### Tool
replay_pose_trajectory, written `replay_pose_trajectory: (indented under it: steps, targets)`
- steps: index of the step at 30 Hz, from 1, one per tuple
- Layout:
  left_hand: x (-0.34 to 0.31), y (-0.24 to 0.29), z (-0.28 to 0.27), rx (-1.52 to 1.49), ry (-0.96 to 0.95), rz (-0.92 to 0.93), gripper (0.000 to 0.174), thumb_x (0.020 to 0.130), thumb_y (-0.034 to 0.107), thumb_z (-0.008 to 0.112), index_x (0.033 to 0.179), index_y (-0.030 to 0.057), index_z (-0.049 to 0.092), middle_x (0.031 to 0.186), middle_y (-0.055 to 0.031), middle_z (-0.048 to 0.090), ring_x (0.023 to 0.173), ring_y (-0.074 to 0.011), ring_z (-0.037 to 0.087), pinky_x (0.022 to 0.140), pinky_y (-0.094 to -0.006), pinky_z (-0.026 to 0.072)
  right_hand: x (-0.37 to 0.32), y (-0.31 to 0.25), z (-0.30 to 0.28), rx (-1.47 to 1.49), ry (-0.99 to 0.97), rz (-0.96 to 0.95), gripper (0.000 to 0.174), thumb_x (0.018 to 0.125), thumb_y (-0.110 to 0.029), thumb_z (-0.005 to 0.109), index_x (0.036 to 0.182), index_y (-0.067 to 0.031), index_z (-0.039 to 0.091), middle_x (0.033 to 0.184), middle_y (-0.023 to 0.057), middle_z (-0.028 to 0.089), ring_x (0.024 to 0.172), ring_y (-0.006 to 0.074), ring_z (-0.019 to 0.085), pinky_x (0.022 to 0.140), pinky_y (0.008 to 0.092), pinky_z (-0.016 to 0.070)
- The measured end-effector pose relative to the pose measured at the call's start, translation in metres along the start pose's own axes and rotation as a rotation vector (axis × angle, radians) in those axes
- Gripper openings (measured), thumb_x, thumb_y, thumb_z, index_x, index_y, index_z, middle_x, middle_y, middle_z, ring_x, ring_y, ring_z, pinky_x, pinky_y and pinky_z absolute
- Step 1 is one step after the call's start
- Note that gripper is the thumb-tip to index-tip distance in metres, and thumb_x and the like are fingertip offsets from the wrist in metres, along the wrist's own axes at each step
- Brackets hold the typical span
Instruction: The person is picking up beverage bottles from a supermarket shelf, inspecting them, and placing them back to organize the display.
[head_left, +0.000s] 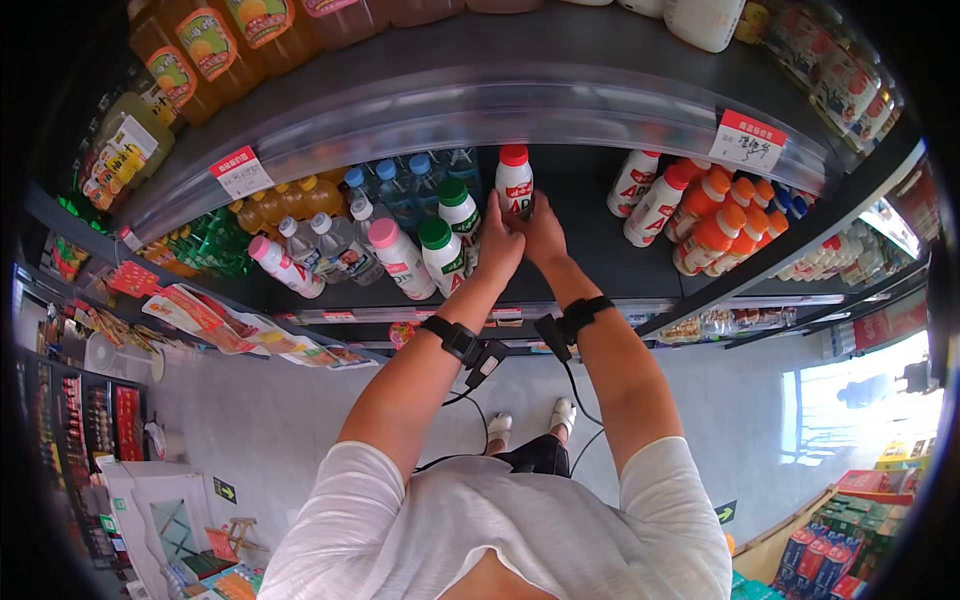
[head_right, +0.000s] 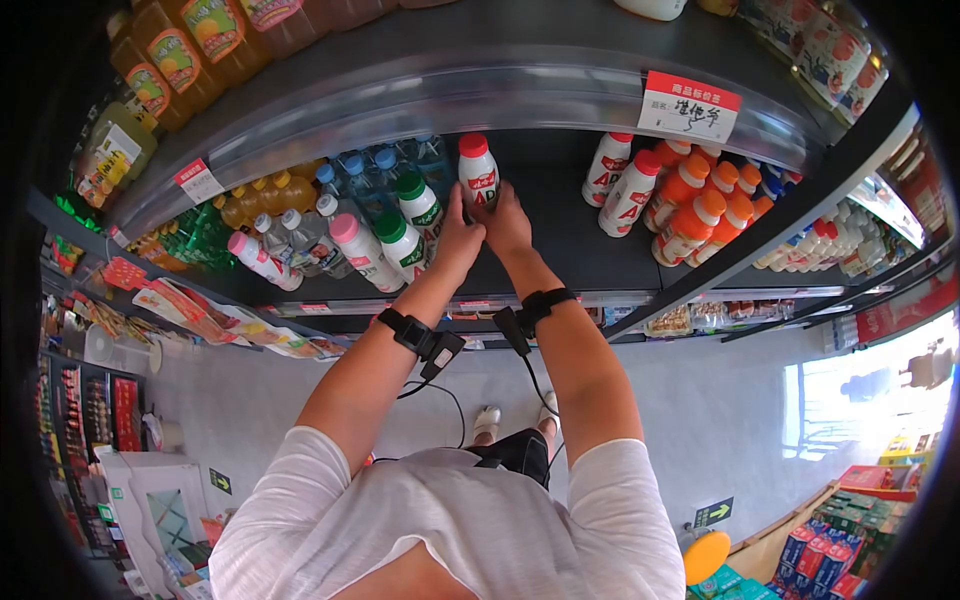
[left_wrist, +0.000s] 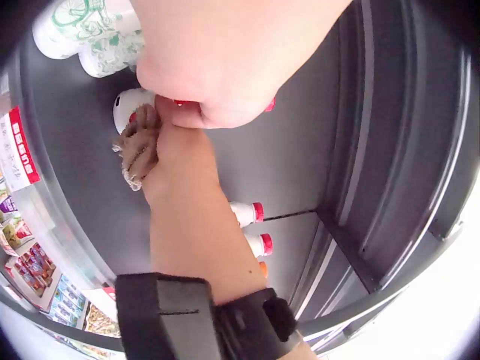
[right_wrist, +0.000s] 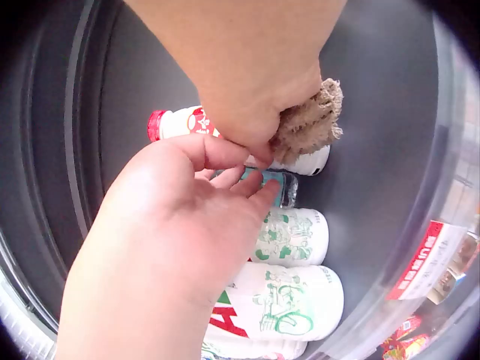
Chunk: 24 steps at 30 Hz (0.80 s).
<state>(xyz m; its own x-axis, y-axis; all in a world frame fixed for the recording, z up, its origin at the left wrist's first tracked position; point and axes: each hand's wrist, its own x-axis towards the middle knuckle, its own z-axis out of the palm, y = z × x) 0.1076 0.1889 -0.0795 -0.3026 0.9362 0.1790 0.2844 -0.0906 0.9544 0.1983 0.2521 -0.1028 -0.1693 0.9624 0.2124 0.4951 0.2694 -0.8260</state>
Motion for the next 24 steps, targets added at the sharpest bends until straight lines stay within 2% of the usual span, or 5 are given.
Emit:
replay_pose_trajectory:
  steps: [2,5,8,14,24]
  targets:
    - [-0.001,0.016,-0.004,-0.118,-0.051,-0.160,0.087,0.075,-0.004,0.053,0.153,0.0052,0.014,0.151,-0.0241,0.032,0.139,-0.0322,0.035,0.110,-0.0334,0.0309,0.013,0.000,0.003,-0.025,-0.021,-0.015,0.071,0.075,-0.035,0.075,0.129,-0.0037,0.043,0.117,0.0216,0.061,0.107,0.0395,0.061,0.087,0.0469,0.0502]
    - [-0.008,0.004,0.000,-0.006,-0.011,-0.001,0.088,0.076,-0.006,0.050,0.154,0.0078,0.011,0.153,-0.0247,0.028,0.144,-0.0313,0.027,0.111,-0.0306,0.0280,0.031,-0.004,0.006,-0.057,-0.060,0.039,0.067,0.076,-0.034,0.074,0.128,-0.0049,0.045,0.116,0.0216,0.062,0.106,0.0397,0.061,0.087,0.0464,0.0499]
    - [-0.016,0.006,-0.005,0.004,-0.034,-0.022,0.090,0.076,-0.008,0.048,0.154,0.0089,0.006,0.155,-0.0253,0.022,0.146,-0.0311,0.023,0.112,-0.0320,0.0247,0.045,-0.010,0.010,-0.048,-0.067,0.070,0.064,0.075,-0.032,0.075,0.126,-0.0053,0.046,0.115,0.0209,0.063,0.106,0.0384,0.062,0.087,0.0457,0.0498]
    - [-0.009,-0.016,-0.006,-0.017,-0.035,-0.006,0.095,0.076,-0.008,0.050,0.155,0.0116,0.000,0.157,-0.0250,0.018,0.147,-0.0343,0.019,0.113,-0.0385,0.0212,0.064,-0.009,0.019,0.003,-0.116,0.081,0.064,0.075,-0.031,0.075,0.125,-0.0054,0.047,0.114,0.0198,0.064,0.106,0.0357,0.063,0.088,0.0441,0.0496]
    - [-0.016,-0.020,-0.009,-0.101,-0.069,-0.026,0.092,0.076,-0.007,0.050,0.154,0.0088,0.003,0.155,-0.0266,0.022,0.145,-0.0355,0.024,0.109,-0.0367,0.0256,0.073,-0.012,0.022,-0.032,-0.143,0.139,0.071,0.075,-0.033,0.076,0.132,-0.0060,0.043,0.121,0.0191,0.062,0.111,0.0354,0.061,0.093,0.0431,0.0480]
